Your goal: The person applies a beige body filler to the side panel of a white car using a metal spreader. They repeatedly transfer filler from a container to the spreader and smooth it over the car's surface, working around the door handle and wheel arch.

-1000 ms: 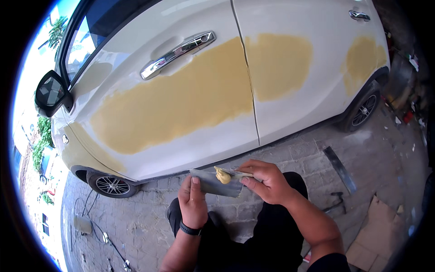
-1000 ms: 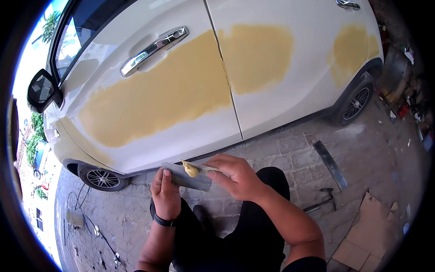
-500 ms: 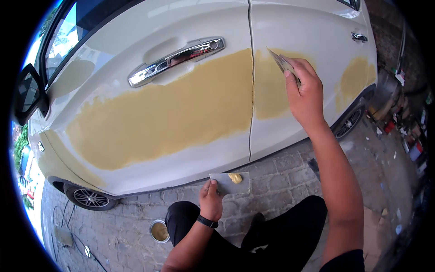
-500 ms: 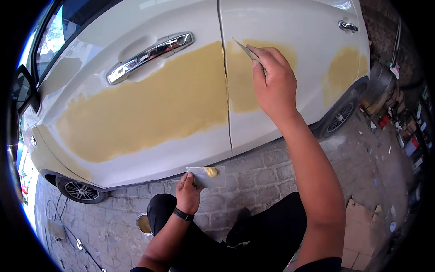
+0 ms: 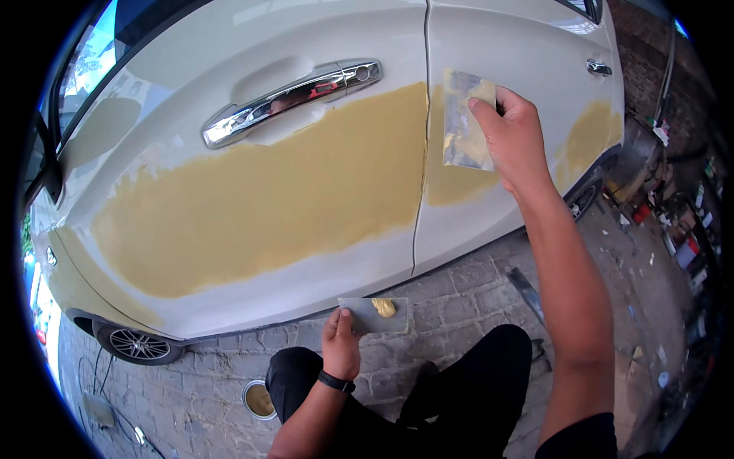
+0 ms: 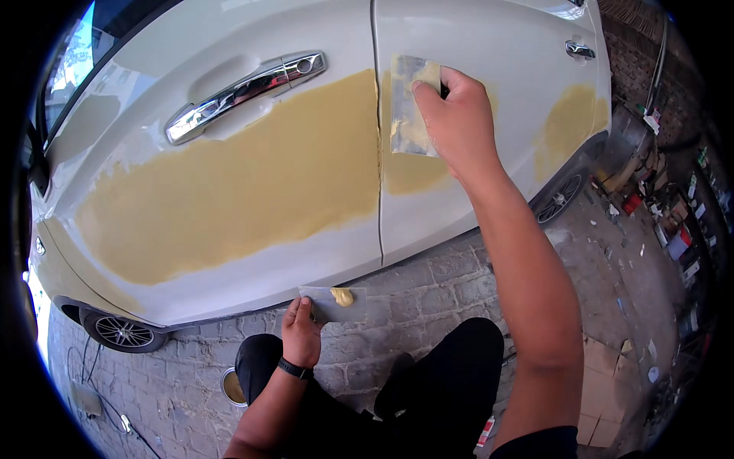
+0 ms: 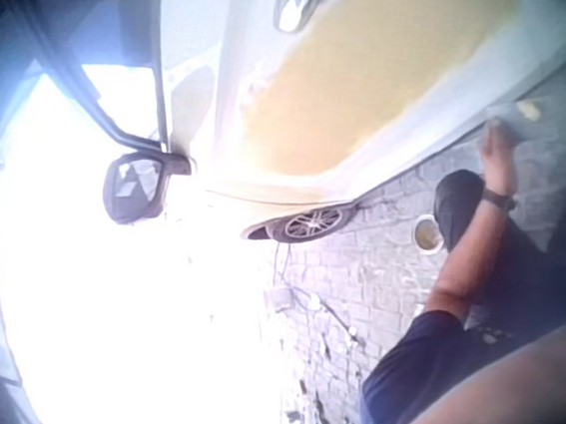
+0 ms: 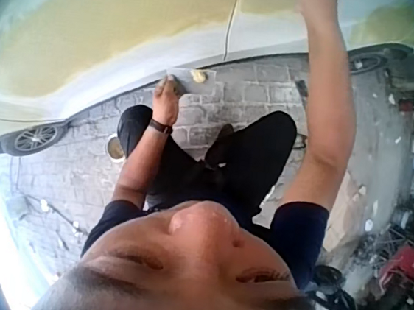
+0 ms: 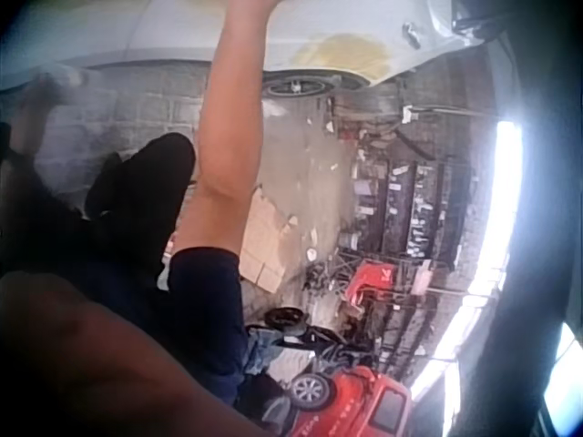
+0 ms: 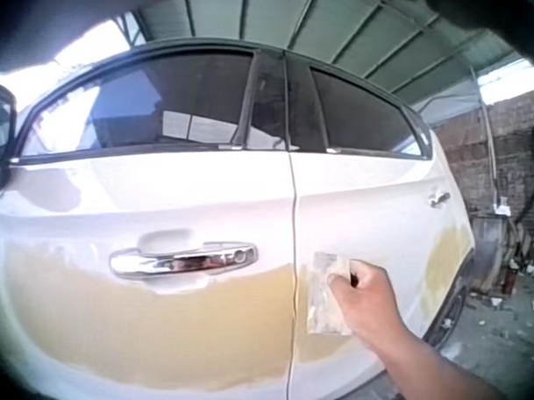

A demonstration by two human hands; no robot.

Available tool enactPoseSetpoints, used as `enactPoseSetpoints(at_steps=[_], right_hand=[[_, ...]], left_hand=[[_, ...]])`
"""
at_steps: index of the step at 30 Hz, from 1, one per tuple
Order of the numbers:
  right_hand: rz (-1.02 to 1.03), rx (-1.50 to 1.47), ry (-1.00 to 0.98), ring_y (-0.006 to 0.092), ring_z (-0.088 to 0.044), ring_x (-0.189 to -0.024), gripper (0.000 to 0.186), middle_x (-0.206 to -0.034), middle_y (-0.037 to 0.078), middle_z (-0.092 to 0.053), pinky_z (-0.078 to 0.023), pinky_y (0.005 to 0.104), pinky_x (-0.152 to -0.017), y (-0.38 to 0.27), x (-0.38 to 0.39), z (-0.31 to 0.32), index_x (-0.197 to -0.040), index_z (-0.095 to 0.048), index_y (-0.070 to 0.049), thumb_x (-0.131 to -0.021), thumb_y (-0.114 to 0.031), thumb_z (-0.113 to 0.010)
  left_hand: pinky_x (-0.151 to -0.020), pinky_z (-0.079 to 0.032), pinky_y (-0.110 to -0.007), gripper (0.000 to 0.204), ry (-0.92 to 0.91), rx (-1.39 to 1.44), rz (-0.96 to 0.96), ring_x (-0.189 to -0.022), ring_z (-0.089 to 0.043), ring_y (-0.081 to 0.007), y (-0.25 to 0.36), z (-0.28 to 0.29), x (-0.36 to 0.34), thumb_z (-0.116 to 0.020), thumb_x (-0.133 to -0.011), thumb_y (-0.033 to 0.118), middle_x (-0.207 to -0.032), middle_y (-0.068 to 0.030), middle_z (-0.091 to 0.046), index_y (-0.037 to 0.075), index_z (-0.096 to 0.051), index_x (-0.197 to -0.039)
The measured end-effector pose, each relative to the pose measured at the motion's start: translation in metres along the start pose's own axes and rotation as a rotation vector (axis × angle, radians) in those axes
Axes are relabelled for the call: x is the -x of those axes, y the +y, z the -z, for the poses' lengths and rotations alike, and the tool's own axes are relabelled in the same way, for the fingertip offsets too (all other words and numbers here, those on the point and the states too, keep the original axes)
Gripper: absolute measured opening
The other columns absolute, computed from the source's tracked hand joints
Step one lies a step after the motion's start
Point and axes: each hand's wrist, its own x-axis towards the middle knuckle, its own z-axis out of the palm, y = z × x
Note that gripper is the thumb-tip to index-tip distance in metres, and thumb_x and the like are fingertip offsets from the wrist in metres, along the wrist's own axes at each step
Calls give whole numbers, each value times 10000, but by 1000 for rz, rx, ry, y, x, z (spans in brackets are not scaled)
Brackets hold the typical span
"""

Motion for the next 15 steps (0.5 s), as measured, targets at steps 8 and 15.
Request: enactPoseSetpoints(at_steps=[8,15], right_hand=[[-25,361,-83,155,-370,-582,241,-651,32,-459,-363,408,-523,-20,-18,-9,-783,-486,5,-924,-124,-633],[-92,483,-130,176,-365,-579,304,-637,59,-424,-358,445,-497,-38,-21,-19,-757,-399,-16,-924,-121,-630]], left_hand=[[-1004,-576,-409,294,5,3,-11,-1141,-678,-178,6,10,11,-562,-1151,263,-1223,-53,-712,26,-688,-1271],[-994,-574,-400,294,-28,-17,-45,-1124,-673,-167,16,11,21,-542,-1158,253,-1209,-50,-710,18,-689,-1255]])
